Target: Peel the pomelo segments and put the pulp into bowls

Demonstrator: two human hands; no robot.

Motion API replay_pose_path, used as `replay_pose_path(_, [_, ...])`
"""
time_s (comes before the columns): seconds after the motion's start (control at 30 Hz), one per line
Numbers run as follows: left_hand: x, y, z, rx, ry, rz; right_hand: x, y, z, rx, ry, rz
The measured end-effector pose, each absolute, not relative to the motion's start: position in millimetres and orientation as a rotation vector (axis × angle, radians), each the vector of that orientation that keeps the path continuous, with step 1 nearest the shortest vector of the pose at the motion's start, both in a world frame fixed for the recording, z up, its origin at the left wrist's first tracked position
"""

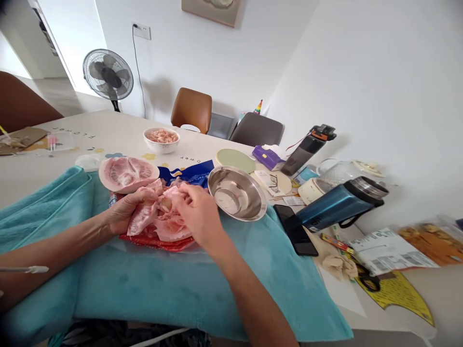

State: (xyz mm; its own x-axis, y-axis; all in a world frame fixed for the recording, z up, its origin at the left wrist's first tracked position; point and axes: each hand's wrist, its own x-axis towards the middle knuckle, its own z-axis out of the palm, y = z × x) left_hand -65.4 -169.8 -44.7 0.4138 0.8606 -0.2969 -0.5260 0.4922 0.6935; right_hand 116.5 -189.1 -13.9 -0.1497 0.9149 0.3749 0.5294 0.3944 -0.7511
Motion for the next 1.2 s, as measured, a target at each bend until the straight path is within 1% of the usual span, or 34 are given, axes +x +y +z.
replay_pose_path(0.1, [-65, -169, -43, 0.548, 0.73, 0.982, 96, -188, -28, -1.229, -1.815, 0.812])
replay_pose_path(0.27, [-66, -168, -47, 0.619, 0.73, 1.003, 94, -181, -42, -1.174, -1.744, 0.905])
replay_pose_path(0.33, [-66, -168, -49, 0.692, 0.726, 0.99, 97, -181, -44, -1.175, -1.76, 0.825])
replay_pose_path(0.57, [-66, -169, -47, 0.937, 0.855, 0.941, 101, -184, -51, -1.061, -1.896, 0.317])
replay_pose_path(0.67, [-66, -169, -46, 0.98, 0.948, 0.933, 101, -183, -54, -1.021, -1.922, 0.204])
replay_pose_path(0.77, [-66, -169, -46, 1.007, 0.999, 0.936, 100, -183, -57, -1.007, -1.95, 0.152])
replay_pose_path(1.0, [-66, -165, -49, 0.888, 1.022, 1.009, 101, -186, -58, -1.138, -1.995, 0.098])
replay_pose_path(1.1, [-66, -164, -50, 0.877, 0.987, 0.992, 100, -186, -58, -1.12, -2.031, 0.156])
replay_pose_path(1.2, [-67, -165, -50, 0.906, 0.947, 0.964, 100, -185, -57, -1.098, -2.026, 0.288])
